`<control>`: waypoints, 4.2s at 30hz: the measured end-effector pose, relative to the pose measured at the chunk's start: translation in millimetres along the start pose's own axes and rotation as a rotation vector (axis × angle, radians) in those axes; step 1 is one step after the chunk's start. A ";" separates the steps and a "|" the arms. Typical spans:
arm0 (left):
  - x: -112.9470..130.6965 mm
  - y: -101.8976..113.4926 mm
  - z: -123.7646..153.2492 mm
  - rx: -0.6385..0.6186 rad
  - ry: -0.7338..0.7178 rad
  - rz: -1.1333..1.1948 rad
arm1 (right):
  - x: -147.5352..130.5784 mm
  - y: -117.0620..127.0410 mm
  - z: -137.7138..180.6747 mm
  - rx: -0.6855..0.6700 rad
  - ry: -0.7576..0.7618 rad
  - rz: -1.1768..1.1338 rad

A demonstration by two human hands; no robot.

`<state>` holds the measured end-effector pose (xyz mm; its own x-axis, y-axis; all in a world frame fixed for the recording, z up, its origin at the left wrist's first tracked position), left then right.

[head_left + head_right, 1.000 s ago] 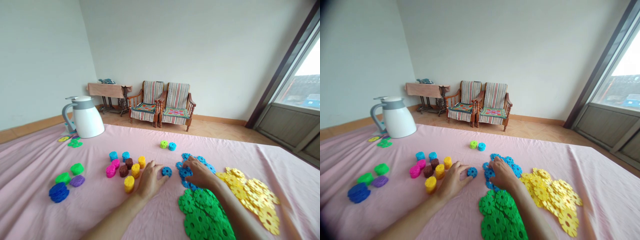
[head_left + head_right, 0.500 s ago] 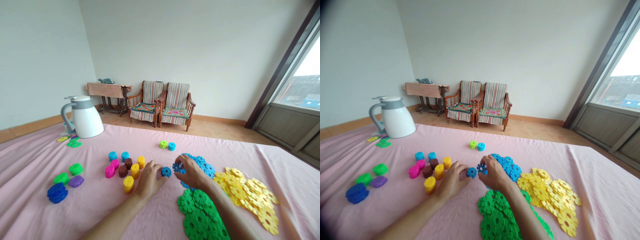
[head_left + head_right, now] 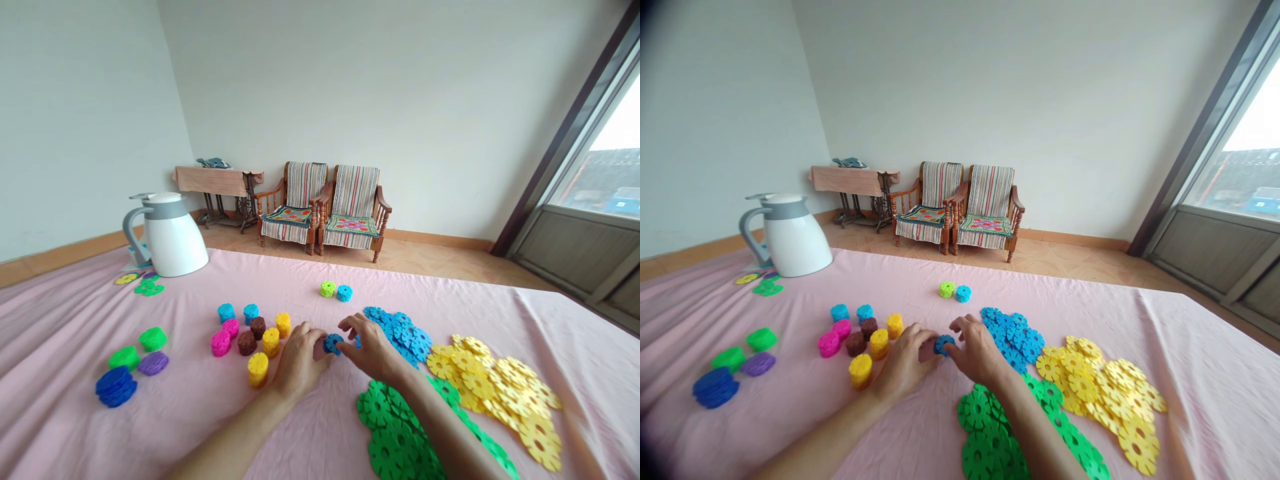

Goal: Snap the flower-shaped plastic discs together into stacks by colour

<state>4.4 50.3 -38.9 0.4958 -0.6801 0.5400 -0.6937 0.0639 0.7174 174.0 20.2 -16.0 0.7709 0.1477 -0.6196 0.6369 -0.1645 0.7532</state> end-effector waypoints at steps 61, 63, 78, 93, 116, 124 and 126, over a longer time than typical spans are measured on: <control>-6.9 -6.0 4.8 0.066 0.046 0.117 | -5.0 -5.7 6.0 -0.027 -0.017 0.244; -6.3 -5.7 4.4 0.064 0.043 0.117 | -6.6 -5.3 6.3 -0.032 -0.011 0.243; -4.8 -4.8 4.9 0.072 -0.022 0.057 | 12.2 34.2 0.6 0.065 -0.168 0.303; -5.2 -4.4 3.4 0.033 -0.046 0.071 | 40.1 43.7 6.4 -0.100 -0.257 0.502; -1.5 -1.2 0.7 0.051 0.031 0.178 | 7.8 -14.6 -9.8 -0.023 -0.342 -0.378; -4.8 -2.8 1.8 0.075 0.021 0.191 | 3.4 -16.0 -7.7 0.003 -0.308 -0.329; -5.5 -3.2 1.9 0.080 0.024 0.190 | 3.3 -4.1 -7.3 0.063 -0.300 -0.211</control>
<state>2.9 52.5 -45.0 0.3641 -0.6436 0.6732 -0.8148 0.1300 0.5650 173.9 28.5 -19.5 0.5852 -0.1063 -0.8039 0.7741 -0.2221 0.5929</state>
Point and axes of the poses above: each hand's wrist, its own z-axis away from the middle knuckle, its own y-axis out of the back of the hand, x = y × z, the point moved 1 cm from there along -z, towards the middle knuckle, and after that the axes turned 9 degrees about -y, right-handed, at the moved point
